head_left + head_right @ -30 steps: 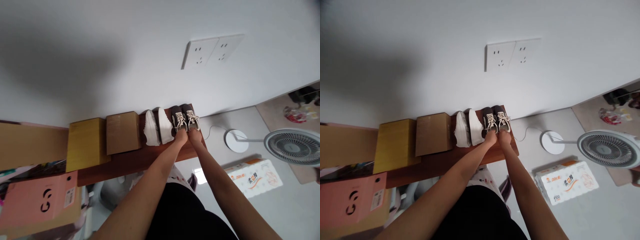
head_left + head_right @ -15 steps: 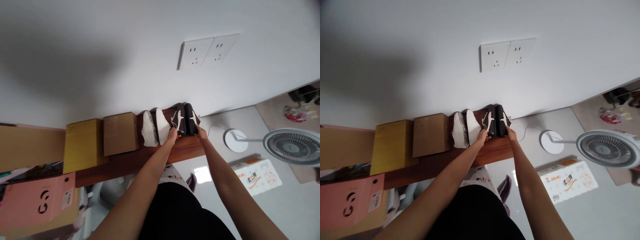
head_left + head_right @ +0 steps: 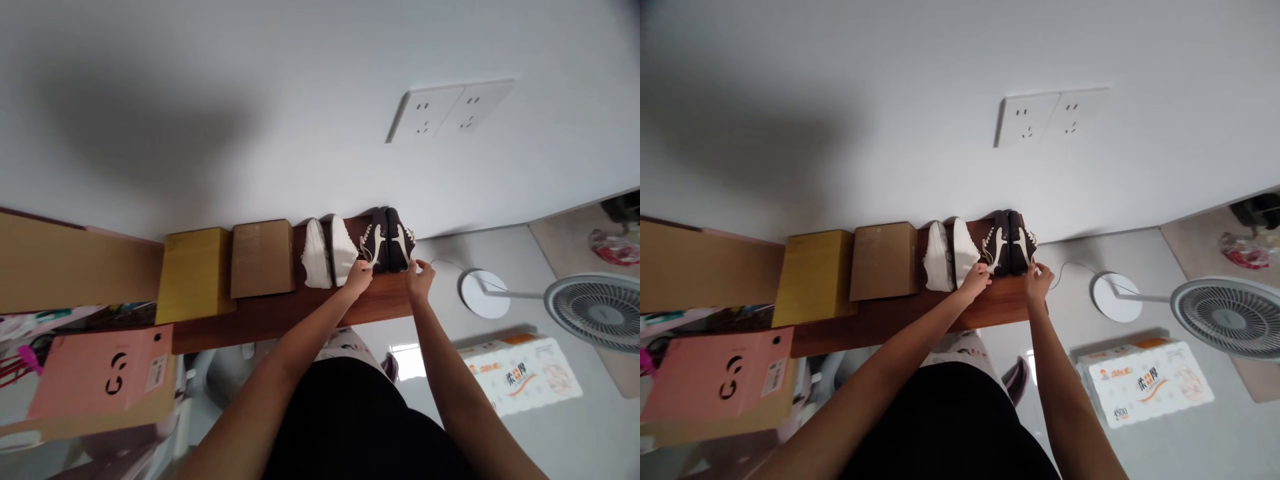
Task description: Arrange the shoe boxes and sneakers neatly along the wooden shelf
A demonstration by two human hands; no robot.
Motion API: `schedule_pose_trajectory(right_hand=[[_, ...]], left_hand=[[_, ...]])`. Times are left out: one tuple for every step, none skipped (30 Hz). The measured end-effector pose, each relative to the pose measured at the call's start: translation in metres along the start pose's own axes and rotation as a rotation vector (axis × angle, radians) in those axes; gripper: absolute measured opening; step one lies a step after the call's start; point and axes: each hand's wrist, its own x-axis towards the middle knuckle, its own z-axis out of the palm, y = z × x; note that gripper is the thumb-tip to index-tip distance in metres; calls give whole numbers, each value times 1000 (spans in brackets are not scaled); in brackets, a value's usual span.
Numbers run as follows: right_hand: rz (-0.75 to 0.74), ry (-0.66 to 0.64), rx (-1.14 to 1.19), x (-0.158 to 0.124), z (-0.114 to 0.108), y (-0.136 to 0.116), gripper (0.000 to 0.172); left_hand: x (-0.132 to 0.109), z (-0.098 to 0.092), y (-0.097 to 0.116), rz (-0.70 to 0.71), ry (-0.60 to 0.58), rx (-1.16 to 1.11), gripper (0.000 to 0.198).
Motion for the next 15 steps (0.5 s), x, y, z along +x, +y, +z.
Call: schedule_pose_trajectory(right_hand=[[-9, -18, 22, -13, -2, -1, 52], [-16, -51, 41, -27, -4, -2, 52], [-20, -90, 58, -42, -4, -2, 51], [-18, -134, 74, -57, -4, -3, 50], [-12, -188, 93, -74, -3, -4, 49], [-1, -256, 121, -91, 0, -5, 48], [11, -343, 149, -108, 4, -8, 48], [21, -435, 168, -126, 8, -11, 47], [20, -532, 177, -143, 14, -16, 45], [9, -627, 179, -160, 21, -23, 43], [-10, -715, 176, -177, 29, -32, 40], [-34, -793, 172, -194, 37, -42, 38], [-59, -857, 171, -210, 46, -53, 35], [-81, -912, 171, -226, 56, -66, 33], [-102, -956, 172, -242, 66, -79, 31]], left_hand=[[-11, -11, -5, -17, -23, -39, 24], [-22, -25, -11, -33, -56, -73, 21], [-34, -41, -18, -44, -80, -99, 19], [-46, -59, -27, -60, -87, -122, 18], [-58, -79, -37, -80, -91, -140, 18], [-70, -99, -49, -101, -73, -156, 17], [-82, -120, -62, -126, -41, -170, 17], [-94, -142, -76, -150, 1, -184, 16], [-105, -162, -90, -166, 44, -207, 16], [-116, -182, -104, -180, 95, -236, 17], [-126, -201, -118, -192, 131, -267, 17], [-135, -219, -131, -205, 171, -295, 18], [-144, -235, -142, -219, 206, -317, 18], [-151, -250, -153, -233, 239, -330, 18], [-158, -265, -162, -242, 269, -336, 17]])
